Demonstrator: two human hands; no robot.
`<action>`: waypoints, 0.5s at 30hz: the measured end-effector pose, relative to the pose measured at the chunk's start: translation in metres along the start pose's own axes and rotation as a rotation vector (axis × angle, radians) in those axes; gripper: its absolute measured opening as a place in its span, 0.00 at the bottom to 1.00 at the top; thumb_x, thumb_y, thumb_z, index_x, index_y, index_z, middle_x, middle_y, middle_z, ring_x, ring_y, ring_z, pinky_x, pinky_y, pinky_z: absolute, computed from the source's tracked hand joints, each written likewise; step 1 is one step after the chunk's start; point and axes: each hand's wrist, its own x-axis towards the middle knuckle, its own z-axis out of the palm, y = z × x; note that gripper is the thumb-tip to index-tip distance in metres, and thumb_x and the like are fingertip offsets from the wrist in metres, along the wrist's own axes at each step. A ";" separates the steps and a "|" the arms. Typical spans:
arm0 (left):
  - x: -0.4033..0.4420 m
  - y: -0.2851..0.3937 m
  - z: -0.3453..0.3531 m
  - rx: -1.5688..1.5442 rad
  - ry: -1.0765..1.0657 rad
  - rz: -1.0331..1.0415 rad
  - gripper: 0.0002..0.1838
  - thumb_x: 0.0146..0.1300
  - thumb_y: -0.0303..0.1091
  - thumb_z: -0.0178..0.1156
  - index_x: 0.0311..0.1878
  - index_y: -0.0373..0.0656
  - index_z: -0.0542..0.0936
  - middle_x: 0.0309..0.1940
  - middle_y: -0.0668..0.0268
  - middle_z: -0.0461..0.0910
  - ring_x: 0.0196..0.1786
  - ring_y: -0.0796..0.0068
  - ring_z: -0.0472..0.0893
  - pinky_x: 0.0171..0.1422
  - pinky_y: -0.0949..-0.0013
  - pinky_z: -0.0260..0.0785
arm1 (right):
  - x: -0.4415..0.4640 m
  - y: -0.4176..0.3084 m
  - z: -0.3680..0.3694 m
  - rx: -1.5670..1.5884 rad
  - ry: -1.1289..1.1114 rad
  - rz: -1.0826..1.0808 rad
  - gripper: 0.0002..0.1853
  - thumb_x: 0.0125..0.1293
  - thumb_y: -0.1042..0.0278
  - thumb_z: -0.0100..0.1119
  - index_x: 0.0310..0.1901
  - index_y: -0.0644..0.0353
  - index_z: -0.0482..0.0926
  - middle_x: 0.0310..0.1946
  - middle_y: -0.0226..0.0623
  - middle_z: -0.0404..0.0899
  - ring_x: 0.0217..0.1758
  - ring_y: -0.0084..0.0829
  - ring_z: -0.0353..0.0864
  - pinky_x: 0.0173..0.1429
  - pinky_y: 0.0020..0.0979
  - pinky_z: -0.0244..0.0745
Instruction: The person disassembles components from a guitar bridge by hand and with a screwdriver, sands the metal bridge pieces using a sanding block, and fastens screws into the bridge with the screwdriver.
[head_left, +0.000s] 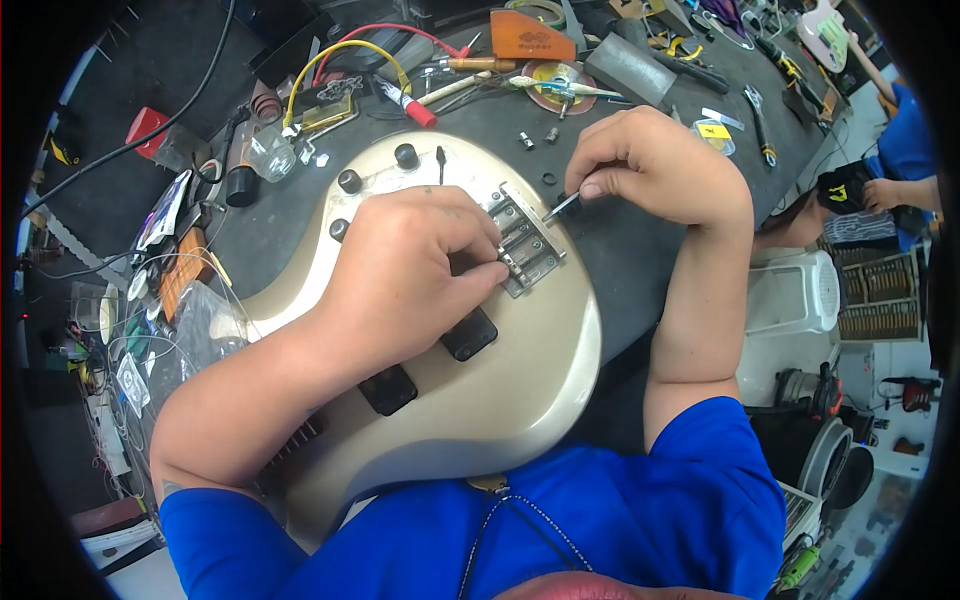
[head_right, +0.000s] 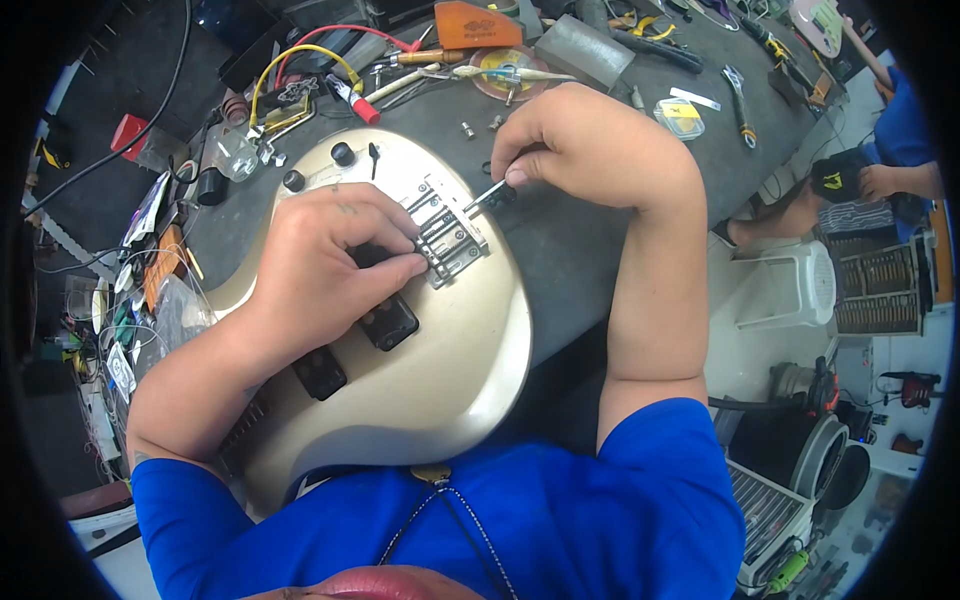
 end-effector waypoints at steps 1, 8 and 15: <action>0.000 -0.001 0.000 0.013 -0.001 0.018 0.05 0.57 0.23 0.79 0.37 0.37 0.93 0.41 0.62 0.93 0.42 0.65 0.92 0.51 0.64 0.83 | -0.001 -0.002 -0.001 0.020 0.001 0.009 0.08 0.61 0.76 0.76 0.42 0.66 0.91 0.38 0.42 0.90 0.44 0.42 0.90 0.53 0.41 0.83; 0.000 0.003 0.001 0.033 0.020 0.087 0.11 0.59 0.18 0.74 0.45 0.38 0.92 0.45 0.61 0.89 0.41 0.62 0.90 0.48 0.65 0.84 | 0.001 -0.013 -0.008 0.145 -0.043 0.142 0.11 0.59 0.75 0.80 0.43 0.65 0.92 0.38 0.44 0.91 0.47 0.43 0.90 0.57 0.43 0.83; -0.001 -0.002 0.000 0.120 -0.060 0.196 0.12 0.63 0.17 0.73 0.48 0.41 0.94 0.47 0.60 0.89 0.43 0.58 0.90 0.48 0.61 0.85 | 0.001 -0.001 -0.003 0.040 -0.021 -0.053 0.08 0.60 0.79 0.75 0.42 0.66 0.91 0.35 0.39 0.90 0.42 0.36 0.90 0.51 0.37 0.83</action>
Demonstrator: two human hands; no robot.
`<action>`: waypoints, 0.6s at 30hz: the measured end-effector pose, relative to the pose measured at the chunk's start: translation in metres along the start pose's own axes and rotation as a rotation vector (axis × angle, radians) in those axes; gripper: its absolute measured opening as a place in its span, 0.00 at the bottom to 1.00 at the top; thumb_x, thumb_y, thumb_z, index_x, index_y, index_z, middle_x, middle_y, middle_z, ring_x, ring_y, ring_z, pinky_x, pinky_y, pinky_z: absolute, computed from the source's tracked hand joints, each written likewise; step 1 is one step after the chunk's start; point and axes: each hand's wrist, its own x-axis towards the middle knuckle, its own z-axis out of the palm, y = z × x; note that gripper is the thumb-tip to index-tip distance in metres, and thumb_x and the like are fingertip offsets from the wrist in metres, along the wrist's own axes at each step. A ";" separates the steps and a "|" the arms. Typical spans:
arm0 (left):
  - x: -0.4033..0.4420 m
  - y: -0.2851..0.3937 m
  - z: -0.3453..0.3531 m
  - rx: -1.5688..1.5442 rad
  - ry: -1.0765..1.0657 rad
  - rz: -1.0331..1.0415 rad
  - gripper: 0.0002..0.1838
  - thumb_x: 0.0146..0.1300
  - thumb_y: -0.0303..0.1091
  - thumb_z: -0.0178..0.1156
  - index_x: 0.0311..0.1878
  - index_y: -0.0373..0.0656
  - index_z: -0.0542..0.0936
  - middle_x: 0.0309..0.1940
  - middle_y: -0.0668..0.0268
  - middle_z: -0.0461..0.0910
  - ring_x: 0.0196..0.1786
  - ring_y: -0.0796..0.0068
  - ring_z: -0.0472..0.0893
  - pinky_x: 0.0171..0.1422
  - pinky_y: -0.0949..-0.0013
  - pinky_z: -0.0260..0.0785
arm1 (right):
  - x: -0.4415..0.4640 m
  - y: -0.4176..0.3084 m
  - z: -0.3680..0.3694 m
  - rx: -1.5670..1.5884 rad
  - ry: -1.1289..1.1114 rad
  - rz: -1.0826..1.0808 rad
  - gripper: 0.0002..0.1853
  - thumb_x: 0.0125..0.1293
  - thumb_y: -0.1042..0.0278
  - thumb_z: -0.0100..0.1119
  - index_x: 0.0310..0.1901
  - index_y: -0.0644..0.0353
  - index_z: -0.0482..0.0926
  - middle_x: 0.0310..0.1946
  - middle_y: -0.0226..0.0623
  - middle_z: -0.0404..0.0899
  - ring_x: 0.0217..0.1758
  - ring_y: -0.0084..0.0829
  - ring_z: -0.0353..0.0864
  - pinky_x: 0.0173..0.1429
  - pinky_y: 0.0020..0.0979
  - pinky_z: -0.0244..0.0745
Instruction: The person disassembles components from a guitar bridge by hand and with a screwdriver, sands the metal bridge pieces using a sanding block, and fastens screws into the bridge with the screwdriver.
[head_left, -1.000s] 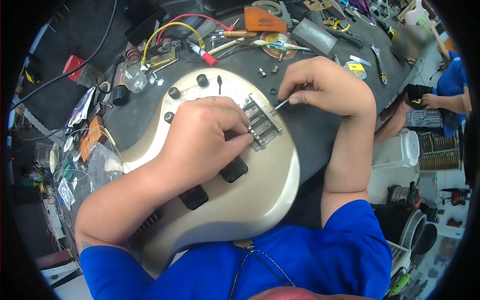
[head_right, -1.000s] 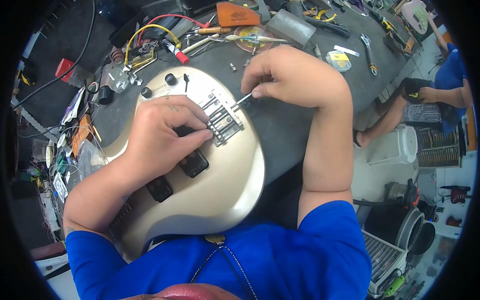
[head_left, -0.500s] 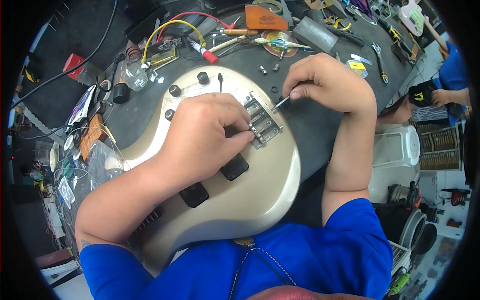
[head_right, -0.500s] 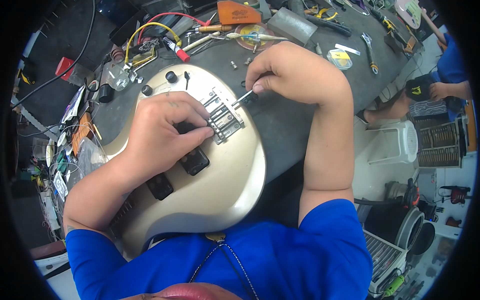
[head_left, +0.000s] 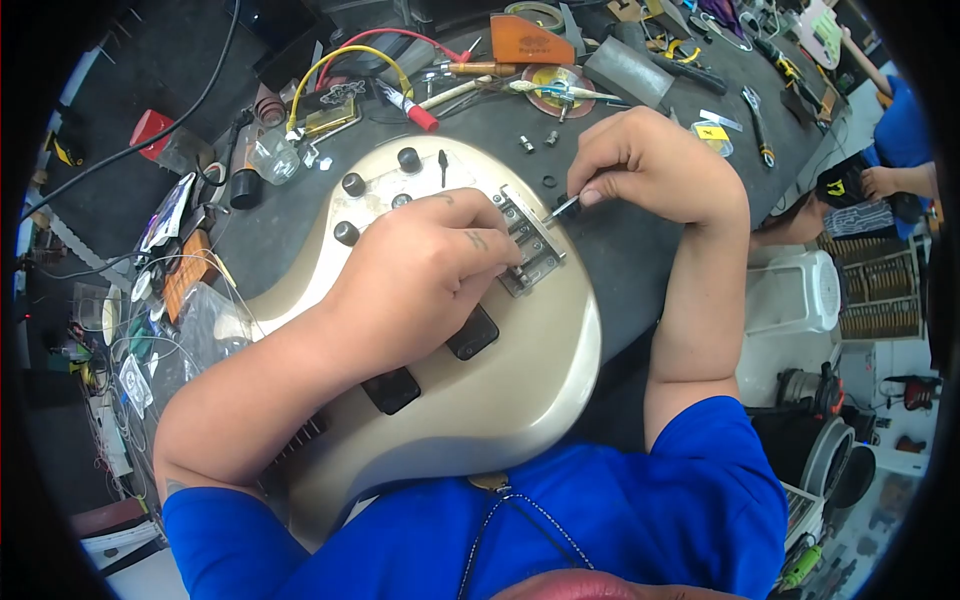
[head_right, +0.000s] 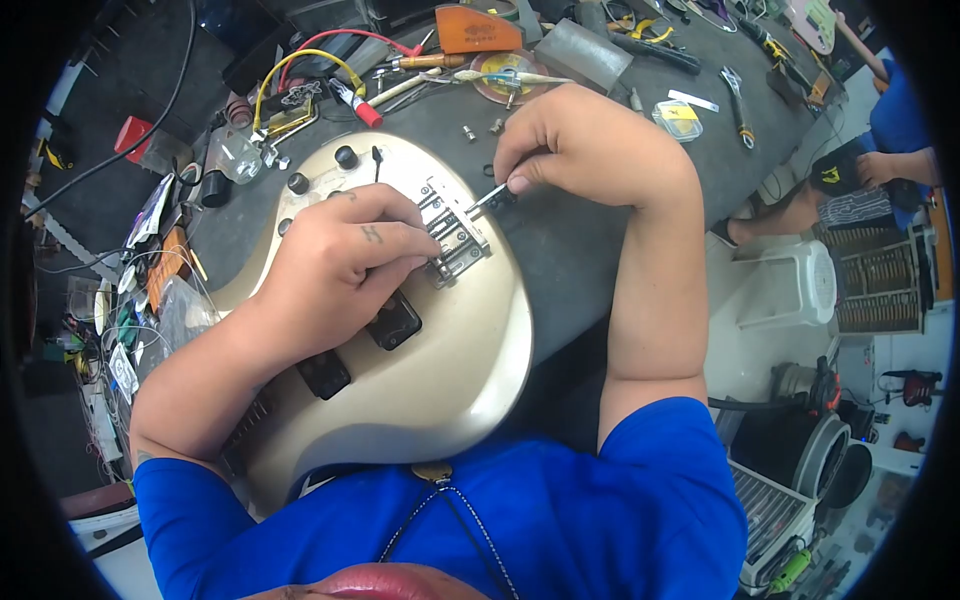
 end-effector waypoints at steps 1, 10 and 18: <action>0.000 0.000 0.000 0.006 -0.004 -0.004 0.11 0.64 0.17 0.73 0.48 0.41 0.94 0.47 0.60 0.89 0.43 0.57 0.90 0.48 0.60 0.85 | -0.001 0.001 0.001 0.006 0.003 0.042 0.08 0.62 0.79 0.74 0.43 0.66 0.91 0.35 0.38 0.90 0.42 0.35 0.90 0.52 0.37 0.83; 0.001 -0.001 0.003 0.044 0.009 0.021 0.12 0.65 0.16 0.71 0.48 0.40 0.93 0.47 0.58 0.89 0.45 0.53 0.90 0.48 0.58 0.85 | 0.002 0.043 0.002 -0.102 0.329 0.403 0.09 0.75 0.69 0.71 0.51 0.61 0.91 0.43 0.45 0.93 0.47 0.45 0.89 0.58 0.41 0.82; -0.001 -0.003 0.004 0.019 0.042 0.050 0.10 0.63 0.20 0.70 0.46 0.40 0.93 0.46 0.58 0.89 0.43 0.54 0.90 0.49 0.56 0.84 | 0.022 0.027 0.021 -0.494 0.461 0.473 0.13 0.68 0.72 0.76 0.53 0.61 0.91 0.48 0.46 0.93 0.52 0.47 0.92 0.61 0.44 0.85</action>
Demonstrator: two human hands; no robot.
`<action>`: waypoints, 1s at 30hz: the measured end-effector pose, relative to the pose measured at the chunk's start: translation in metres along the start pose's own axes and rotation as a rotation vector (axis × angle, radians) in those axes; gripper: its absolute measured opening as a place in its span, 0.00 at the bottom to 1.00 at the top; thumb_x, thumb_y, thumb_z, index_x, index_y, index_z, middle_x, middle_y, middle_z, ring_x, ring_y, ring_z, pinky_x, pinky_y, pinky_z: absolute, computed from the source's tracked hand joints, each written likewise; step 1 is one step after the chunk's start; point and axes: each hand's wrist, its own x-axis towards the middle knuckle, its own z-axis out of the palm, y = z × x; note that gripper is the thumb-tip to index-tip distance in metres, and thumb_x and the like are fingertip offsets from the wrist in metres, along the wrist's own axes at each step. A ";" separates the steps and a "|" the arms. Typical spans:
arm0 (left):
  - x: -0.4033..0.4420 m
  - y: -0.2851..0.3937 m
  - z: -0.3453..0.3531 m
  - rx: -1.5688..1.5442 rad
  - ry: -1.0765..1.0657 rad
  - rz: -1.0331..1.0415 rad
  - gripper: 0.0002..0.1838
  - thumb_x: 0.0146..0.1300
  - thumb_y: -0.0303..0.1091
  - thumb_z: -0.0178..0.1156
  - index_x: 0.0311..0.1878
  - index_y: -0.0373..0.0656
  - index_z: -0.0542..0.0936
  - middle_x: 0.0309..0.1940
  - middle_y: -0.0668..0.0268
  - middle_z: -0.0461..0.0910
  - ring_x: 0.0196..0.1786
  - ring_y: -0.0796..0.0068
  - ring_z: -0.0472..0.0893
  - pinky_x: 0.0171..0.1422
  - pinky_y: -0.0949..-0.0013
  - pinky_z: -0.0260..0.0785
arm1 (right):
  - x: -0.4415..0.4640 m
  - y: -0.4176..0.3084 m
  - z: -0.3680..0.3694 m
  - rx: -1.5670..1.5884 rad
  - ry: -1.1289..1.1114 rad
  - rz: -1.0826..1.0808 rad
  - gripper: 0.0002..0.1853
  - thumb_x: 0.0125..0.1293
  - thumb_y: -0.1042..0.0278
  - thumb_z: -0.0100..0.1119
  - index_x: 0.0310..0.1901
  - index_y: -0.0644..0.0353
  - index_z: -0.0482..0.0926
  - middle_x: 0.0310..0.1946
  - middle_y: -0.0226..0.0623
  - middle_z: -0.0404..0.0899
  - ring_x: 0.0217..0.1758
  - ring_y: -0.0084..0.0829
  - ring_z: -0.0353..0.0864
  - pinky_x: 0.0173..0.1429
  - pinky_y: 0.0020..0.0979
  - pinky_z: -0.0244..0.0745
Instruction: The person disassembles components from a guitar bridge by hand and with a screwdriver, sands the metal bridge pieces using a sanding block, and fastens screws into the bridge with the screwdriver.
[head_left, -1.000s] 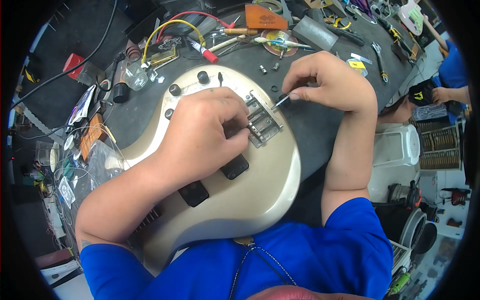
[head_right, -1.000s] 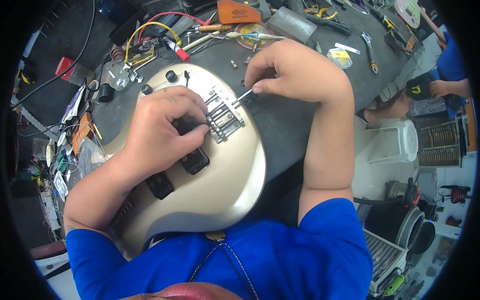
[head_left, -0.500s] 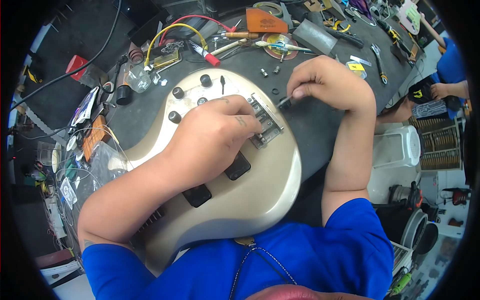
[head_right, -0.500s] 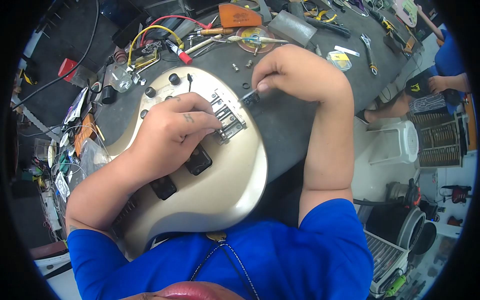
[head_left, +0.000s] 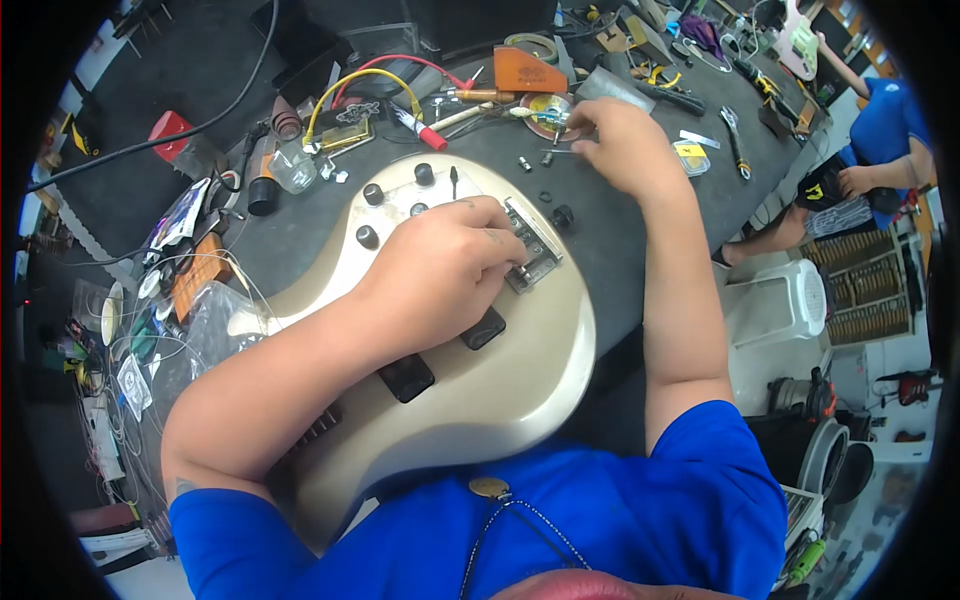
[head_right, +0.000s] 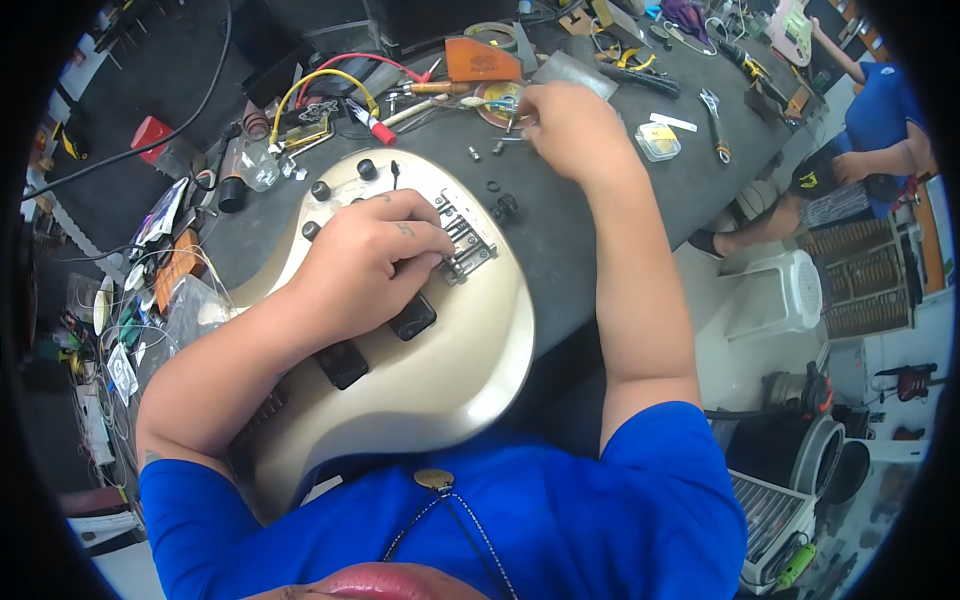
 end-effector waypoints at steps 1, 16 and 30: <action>0.000 0.000 0.000 -0.011 -0.003 -0.004 0.10 0.62 0.20 0.70 0.46 0.39 0.93 0.46 0.58 0.88 0.42 0.54 0.90 0.49 0.56 0.84 | 0.005 -0.001 0.002 0.129 -0.088 -0.013 0.15 0.65 0.73 0.78 0.54 0.58 0.92 0.49 0.43 0.92 0.55 0.47 0.91 0.64 0.45 0.84; 0.011 -0.014 -0.002 -0.987 0.275 -0.551 0.14 0.78 0.29 0.67 0.62 0.35 0.83 0.51 0.58 0.89 0.49 0.69 0.90 0.57 0.64 0.85 | -0.014 -0.034 -0.018 0.772 0.076 -0.238 0.12 0.64 0.70 0.77 0.48 0.60 0.93 0.50 0.33 0.93 0.57 0.29 0.90 0.62 0.35 0.84; 0.009 -0.046 -0.009 -1.538 0.154 -0.378 0.09 0.82 0.32 0.69 0.60 0.43 0.86 0.52 0.64 0.91 0.55 0.70 0.90 0.64 0.60 0.86 | -0.052 -0.107 -0.020 0.686 0.352 -0.409 0.17 0.63 0.73 0.76 0.54 0.56 0.86 0.44 0.33 0.90 0.57 0.41 0.88 0.68 0.44 0.80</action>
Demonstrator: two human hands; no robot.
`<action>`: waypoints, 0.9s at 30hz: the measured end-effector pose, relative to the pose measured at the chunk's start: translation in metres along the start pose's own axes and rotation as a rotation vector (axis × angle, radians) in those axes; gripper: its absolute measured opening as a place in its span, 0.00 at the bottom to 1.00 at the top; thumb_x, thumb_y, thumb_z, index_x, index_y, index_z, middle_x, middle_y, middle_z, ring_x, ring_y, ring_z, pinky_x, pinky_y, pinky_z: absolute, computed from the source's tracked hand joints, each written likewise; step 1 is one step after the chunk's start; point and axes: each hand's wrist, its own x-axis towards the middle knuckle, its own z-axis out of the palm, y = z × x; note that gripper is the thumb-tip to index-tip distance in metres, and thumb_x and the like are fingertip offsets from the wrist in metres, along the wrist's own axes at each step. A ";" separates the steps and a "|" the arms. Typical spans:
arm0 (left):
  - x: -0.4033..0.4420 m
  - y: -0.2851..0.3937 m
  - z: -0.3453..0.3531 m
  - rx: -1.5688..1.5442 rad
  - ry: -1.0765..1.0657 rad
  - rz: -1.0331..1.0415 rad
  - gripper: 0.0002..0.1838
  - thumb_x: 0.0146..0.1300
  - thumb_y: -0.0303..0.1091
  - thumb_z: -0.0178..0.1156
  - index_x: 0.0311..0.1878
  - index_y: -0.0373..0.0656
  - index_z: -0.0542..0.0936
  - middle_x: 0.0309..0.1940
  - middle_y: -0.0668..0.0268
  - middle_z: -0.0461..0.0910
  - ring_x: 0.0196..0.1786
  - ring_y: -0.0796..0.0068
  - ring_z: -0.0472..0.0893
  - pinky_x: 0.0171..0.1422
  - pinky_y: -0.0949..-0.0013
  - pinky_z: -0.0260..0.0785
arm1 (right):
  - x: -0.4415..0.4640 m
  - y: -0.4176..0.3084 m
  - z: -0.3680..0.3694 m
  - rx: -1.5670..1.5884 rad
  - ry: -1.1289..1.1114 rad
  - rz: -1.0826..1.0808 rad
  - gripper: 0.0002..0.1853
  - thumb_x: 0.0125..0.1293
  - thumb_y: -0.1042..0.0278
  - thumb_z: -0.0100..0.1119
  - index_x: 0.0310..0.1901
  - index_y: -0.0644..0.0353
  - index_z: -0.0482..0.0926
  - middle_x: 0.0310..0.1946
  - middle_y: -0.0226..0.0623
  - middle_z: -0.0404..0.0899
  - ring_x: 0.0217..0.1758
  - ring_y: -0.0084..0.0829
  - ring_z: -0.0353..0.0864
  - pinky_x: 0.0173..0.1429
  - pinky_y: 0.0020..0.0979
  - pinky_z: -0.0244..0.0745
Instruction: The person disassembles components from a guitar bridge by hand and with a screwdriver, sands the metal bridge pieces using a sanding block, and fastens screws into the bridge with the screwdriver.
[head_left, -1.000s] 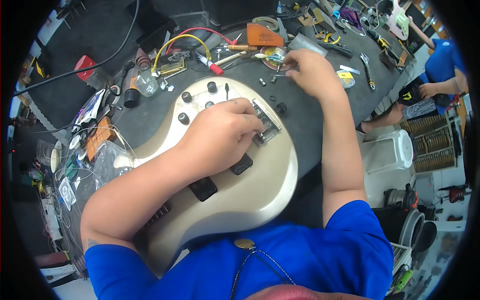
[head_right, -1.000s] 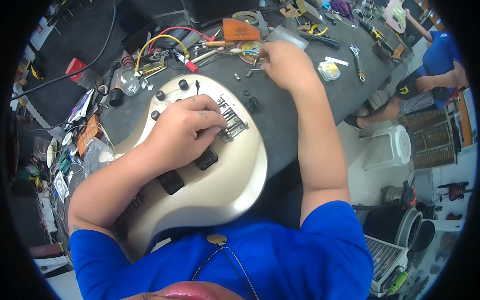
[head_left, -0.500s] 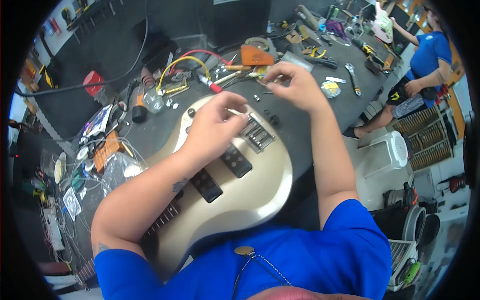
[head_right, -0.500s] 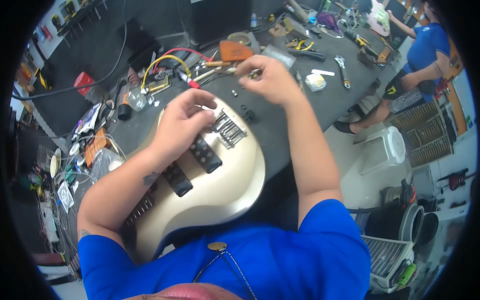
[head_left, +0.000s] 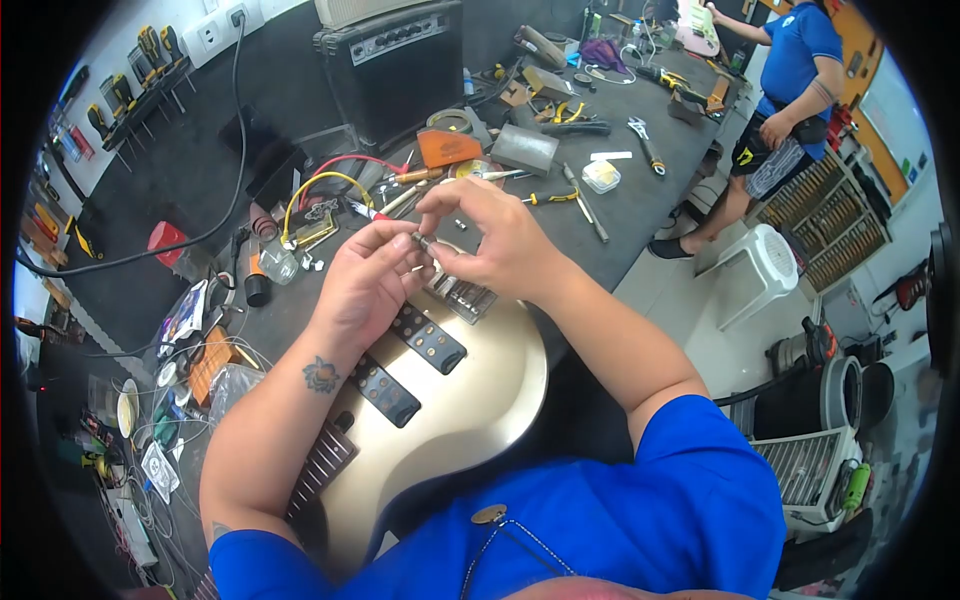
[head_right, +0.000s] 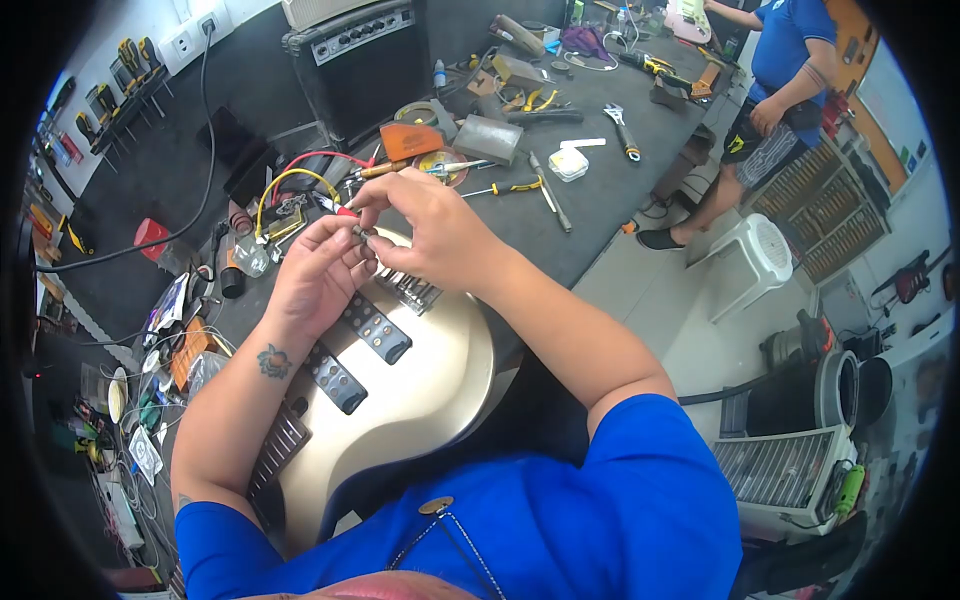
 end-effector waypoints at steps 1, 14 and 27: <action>0.000 -0.002 0.000 0.010 0.010 0.011 0.09 0.82 0.33 0.70 0.59 0.43 0.87 0.50 0.63 0.91 0.54 0.70 0.90 0.63 0.60 0.85 | 0.000 0.000 0.000 -0.024 0.004 -0.006 0.16 0.63 0.73 0.76 0.52 0.56 0.87 0.44 0.32 0.90 0.57 0.41 0.87 0.68 0.45 0.80; 0.010 0.006 -0.012 0.064 0.237 0.097 0.09 0.82 0.27 0.68 0.60 0.39 0.83 0.52 0.58 0.89 0.56 0.64 0.91 0.65 0.60 0.88 | 0.025 0.139 -0.065 -0.860 0.028 0.465 0.23 0.68 0.53 0.80 0.60 0.52 0.88 0.63 0.37 0.88 0.71 0.46 0.82 0.76 0.52 0.73; 0.062 0.040 -0.051 0.089 0.383 0.273 0.11 0.79 0.21 0.67 0.60 0.36 0.82 0.52 0.55 0.88 0.56 0.59 0.91 0.68 0.57 0.88 | 0.100 0.084 -0.041 -0.078 0.177 0.167 0.30 0.69 0.52 0.79 0.66 0.58 0.83 0.58 0.43 0.89 0.62 0.38 0.89 0.69 0.41 0.82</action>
